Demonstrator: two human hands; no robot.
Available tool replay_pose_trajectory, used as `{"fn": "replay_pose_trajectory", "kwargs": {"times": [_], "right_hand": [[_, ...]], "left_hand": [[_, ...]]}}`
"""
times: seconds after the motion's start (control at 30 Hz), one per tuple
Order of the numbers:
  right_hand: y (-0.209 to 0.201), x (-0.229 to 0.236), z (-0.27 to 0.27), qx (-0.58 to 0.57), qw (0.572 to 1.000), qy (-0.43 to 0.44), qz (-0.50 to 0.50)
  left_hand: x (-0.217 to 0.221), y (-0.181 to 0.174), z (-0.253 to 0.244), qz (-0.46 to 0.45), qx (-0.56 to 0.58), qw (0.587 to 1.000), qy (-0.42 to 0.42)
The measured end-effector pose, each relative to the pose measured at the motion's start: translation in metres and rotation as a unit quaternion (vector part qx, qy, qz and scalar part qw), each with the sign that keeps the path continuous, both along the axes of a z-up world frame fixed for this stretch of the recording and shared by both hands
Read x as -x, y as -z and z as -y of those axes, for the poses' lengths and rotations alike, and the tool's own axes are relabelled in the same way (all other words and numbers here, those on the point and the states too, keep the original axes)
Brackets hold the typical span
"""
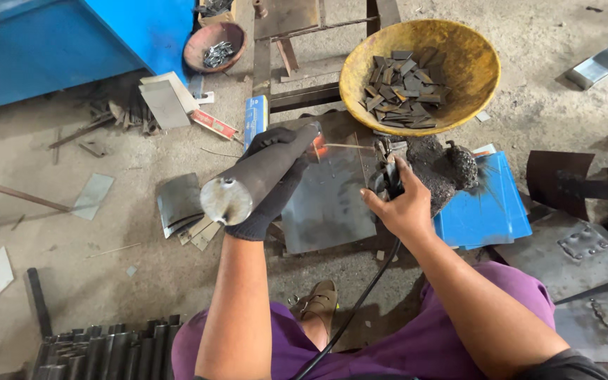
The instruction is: The person sits on the floor and welds a metal pipe to a flat metal sheet using a handheld welding torch. They position the pipe, apply welds, and then pick up another pipe to continue welding.
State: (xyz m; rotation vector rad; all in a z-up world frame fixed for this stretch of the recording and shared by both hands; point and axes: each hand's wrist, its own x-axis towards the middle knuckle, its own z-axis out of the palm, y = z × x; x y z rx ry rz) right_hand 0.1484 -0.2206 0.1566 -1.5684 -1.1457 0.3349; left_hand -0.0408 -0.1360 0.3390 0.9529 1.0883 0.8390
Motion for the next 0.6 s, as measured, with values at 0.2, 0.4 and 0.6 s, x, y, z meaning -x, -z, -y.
{"fn": "replay_pose_trajectory", "kwargs": {"times": [0.2,0.4,0.6], "right_hand": [[0.001,0.003,0.0,0.022,0.999,-0.008,-0.047],[0.003,0.005,0.005,0.001,0.999,-0.017,-0.048],[-0.013,0.006,0.011,0.049,0.991,-0.037,-0.123]], "left_hand": [[0.025,0.033,-0.004,-0.154,-0.541,0.822,0.092],[0.031,0.054,-0.018,-0.249,-0.487,0.832,0.093],[0.029,0.065,-0.016,-0.197,-0.529,0.822,0.07]]}}
